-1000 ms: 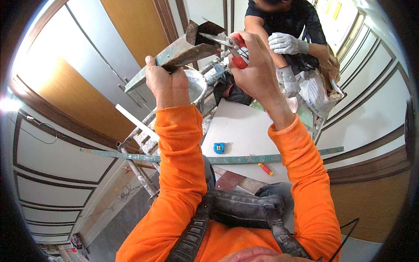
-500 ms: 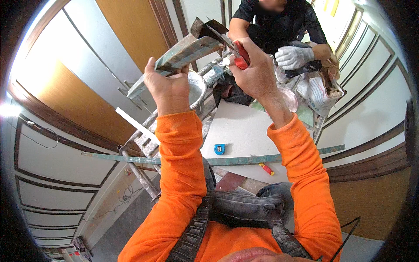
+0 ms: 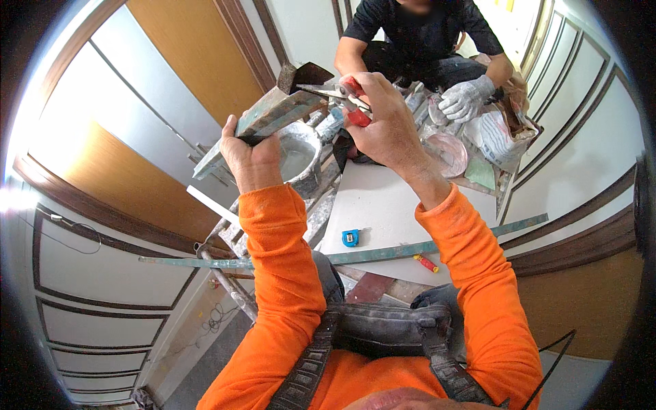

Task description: The person uses shears to cut a curved metal profile and then measures a piece of white material with a tape measure.

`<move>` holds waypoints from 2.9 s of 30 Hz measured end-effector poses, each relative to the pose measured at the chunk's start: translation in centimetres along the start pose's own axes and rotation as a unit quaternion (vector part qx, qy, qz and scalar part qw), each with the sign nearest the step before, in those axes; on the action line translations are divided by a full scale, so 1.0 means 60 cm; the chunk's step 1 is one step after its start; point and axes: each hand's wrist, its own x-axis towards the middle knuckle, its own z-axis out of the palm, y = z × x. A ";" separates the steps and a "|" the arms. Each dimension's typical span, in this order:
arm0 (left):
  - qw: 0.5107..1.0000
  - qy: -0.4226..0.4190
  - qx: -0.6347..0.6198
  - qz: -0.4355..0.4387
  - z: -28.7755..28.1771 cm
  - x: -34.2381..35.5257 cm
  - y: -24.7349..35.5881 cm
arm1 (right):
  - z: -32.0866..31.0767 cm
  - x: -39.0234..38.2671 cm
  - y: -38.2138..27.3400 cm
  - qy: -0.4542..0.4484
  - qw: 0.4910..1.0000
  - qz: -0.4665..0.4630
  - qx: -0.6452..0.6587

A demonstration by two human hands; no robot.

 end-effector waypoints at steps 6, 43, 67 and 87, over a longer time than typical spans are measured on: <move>1.000 -0.001 0.009 -0.007 -0.002 0.009 -0.001 | 0.006 -0.001 0.004 -0.002 0.999 0.025 0.045; 0.999 -0.045 0.014 0.006 0.008 -0.032 -0.027 | -0.015 -0.023 0.032 0.035 0.999 -0.030 -0.018; 0.995 -0.050 0.084 0.017 0.004 -0.069 -0.078 | -0.034 -0.086 0.045 0.086 0.992 0.080 0.043; 0.956 -0.154 0.245 -0.051 0.000 -0.027 -0.036 | -0.112 -0.096 0.020 -0.210 0.857 0.270 0.385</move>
